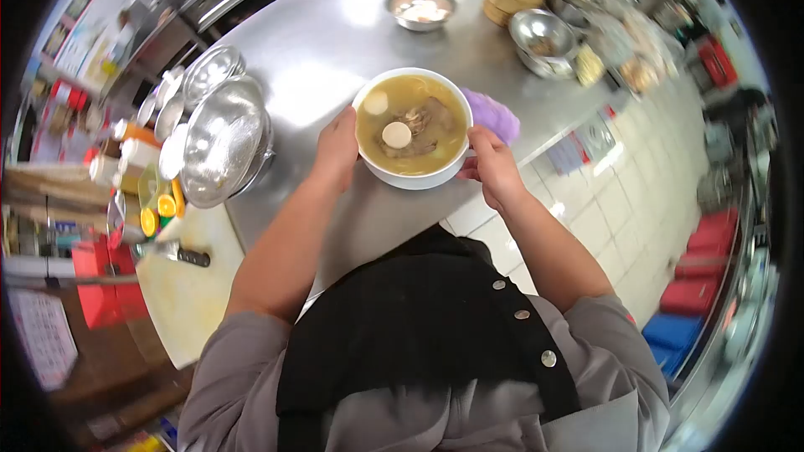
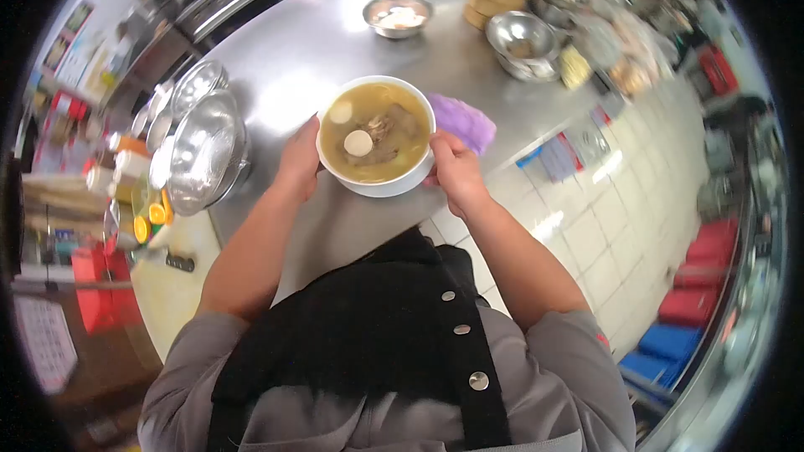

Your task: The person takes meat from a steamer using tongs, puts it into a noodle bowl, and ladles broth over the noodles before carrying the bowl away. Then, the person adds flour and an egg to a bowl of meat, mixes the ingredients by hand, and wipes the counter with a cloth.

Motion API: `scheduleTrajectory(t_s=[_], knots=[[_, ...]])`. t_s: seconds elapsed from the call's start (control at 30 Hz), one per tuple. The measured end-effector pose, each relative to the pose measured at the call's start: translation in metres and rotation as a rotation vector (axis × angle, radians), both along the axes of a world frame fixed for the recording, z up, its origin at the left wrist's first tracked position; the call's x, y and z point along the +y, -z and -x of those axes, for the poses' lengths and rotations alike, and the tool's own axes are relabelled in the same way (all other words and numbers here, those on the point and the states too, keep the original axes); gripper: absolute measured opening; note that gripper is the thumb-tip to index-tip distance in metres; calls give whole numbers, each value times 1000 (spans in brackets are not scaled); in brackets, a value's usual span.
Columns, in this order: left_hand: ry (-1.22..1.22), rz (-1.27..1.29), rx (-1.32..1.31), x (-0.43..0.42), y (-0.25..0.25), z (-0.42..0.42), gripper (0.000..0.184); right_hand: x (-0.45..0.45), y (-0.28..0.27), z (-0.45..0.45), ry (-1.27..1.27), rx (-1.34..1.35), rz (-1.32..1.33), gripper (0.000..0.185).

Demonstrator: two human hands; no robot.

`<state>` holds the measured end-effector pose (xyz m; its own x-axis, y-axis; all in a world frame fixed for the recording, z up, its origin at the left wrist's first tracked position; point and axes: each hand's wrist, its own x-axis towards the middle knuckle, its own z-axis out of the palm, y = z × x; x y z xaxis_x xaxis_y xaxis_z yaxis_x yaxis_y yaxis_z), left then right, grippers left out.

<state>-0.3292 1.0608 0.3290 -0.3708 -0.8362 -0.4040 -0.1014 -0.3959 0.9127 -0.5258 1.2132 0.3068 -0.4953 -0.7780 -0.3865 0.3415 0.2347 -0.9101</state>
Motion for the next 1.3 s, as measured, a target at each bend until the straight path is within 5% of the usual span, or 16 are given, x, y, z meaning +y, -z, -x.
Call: scheduleTrajectory(t_s=[0.57, 1.3], knots=[[688, 30, 133, 221, 24, 24, 46, 324, -2, -131, 649, -78, 35, 54], [1498, -160, 48, 772, 34, 93, 45, 824, -4, -262, 1518, 3, -50, 46]])
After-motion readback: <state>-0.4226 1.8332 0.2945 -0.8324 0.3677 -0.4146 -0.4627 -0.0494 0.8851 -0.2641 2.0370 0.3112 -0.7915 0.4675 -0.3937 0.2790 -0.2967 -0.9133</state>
